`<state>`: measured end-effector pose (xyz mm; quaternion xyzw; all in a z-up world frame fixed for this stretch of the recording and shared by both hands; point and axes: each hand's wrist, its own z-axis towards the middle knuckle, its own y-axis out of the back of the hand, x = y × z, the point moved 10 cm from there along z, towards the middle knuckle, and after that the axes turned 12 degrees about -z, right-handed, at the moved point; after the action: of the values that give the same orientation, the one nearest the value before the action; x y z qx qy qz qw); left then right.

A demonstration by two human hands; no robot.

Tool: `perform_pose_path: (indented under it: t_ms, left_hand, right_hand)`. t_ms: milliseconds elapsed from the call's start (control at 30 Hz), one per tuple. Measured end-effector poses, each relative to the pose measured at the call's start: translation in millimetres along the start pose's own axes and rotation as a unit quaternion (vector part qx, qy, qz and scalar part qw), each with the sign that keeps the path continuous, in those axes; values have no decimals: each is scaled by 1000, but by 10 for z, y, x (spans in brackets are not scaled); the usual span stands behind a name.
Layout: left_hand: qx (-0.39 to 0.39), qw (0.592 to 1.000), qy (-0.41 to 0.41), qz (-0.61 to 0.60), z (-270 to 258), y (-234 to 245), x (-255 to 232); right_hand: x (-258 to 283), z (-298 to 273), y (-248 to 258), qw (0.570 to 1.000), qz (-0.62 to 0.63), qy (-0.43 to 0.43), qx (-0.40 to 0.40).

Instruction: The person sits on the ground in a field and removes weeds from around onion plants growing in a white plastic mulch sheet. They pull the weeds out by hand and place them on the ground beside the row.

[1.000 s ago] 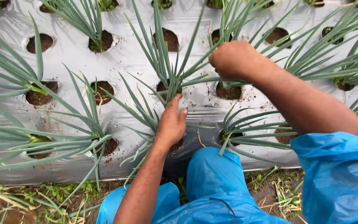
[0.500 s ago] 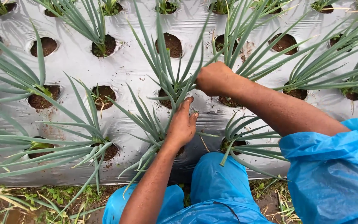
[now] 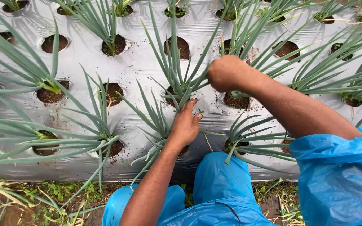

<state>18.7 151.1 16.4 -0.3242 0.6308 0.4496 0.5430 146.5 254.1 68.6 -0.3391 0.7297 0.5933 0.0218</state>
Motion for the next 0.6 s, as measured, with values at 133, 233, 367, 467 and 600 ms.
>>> perform_pose_path:
  t_ms: [133,233,367,467,600]
  left_hand:
    - [-2,998,-50,28,-61,-106,250]
    - [28,999,-18,36,-277,-125,119]
    - [132,989,49,44,-743,-273,128]
    - [180,982,50,43,-1255,-256,-105]
    - [206,973,75,69,-1797,-107,39]
  right_hand:
    - [-175,-447,904,994,104,-14,-13]
    - [-269,-695,1254,988,96,-37,-115]
    - [90,-1100,1728,957,238,-12,-162]
    - [593,-1390,2012,921,327,75,-196]
    - [1573,-1731,2265,843,385,297,-231]
